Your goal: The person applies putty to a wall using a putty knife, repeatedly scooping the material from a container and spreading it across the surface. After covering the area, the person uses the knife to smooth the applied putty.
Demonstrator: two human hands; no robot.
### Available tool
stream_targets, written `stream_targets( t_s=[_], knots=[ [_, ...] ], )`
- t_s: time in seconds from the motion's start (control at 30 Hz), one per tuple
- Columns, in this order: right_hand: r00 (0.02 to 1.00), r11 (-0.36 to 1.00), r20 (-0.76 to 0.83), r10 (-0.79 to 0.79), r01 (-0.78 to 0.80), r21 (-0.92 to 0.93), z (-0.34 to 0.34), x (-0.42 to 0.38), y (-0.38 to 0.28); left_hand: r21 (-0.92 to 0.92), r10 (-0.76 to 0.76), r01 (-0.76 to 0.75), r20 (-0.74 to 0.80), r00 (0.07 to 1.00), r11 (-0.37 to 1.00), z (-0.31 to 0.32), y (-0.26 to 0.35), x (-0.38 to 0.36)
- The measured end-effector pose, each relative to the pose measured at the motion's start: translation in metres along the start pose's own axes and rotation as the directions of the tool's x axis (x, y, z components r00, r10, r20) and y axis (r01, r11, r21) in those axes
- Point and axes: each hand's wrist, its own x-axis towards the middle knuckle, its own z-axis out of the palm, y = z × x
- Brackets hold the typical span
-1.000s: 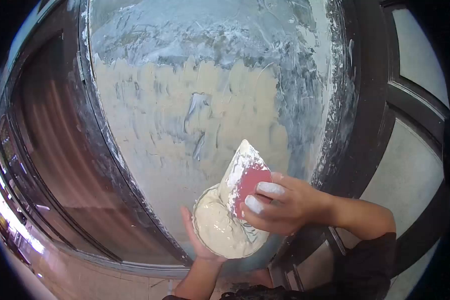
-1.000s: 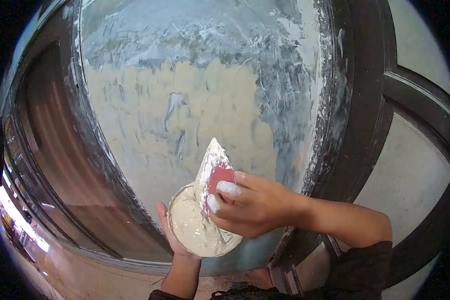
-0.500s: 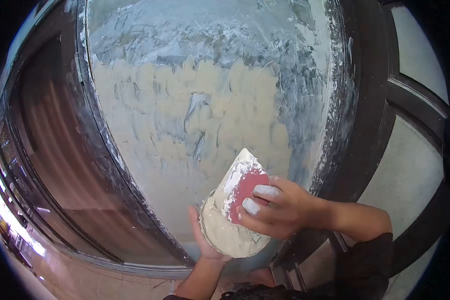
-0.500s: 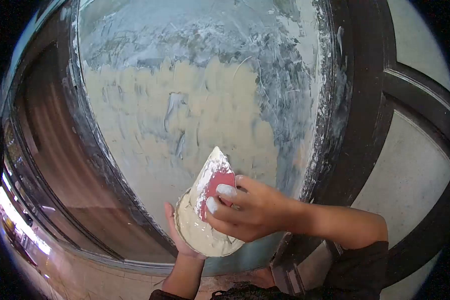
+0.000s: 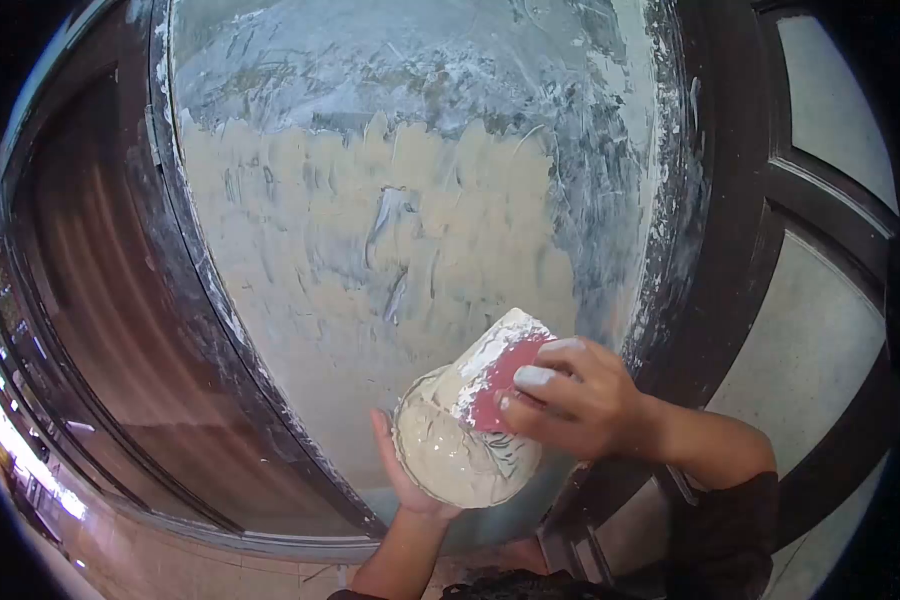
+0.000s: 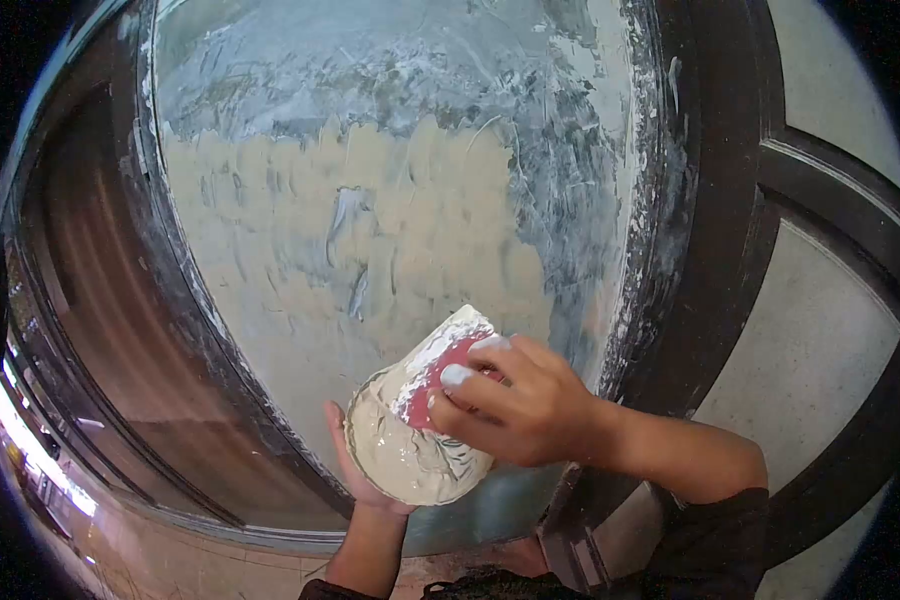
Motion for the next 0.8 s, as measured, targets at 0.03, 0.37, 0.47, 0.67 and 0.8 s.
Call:
stream_targets(
  t_s=[0.03, 0.37, 0.47, 0.67, 0.8],
  knots=[
    [0.999, 0.999, 0.024, 0.032, -0.031, -0.025, -0.002, 0.000, 0.001, -0.003, -0.002, 0.002, 0.001, 1.000, 1.000, 0.000, -0.001, 0.000],
    [0.990, 0.992, 0.113, -0.088, 0.076, 0.105, -0.012, -0.001, 0.003, 0.053, 0.045, -0.040, -0.091, 0.995, 0.998, -0.002, 0.007, 0.005],
    [0.986, 0.991, 0.132, -0.098, 0.084, 0.106, -0.012, -0.002, -0.002, 0.054, 0.051, -0.046, -0.091, 0.994, 0.997, -0.001, 0.005, 0.004],
    [0.988, 0.994, 0.129, -0.087, 0.078, 0.070, -0.011, -0.004, -0.008, 0.025, 0.027, -0.026, -0.080, 0.996, 0.999, 0.002, 0.001, 0.001],
    [0.994, 0.998, 0.109, -0.031, 0.024, 0.065, -0.010, -0.007, -0.009, 0.075, 0.030, -0.025, -0.073, 0.997, 0.997, 0.004, 0.000, 0.001]
  ],
)
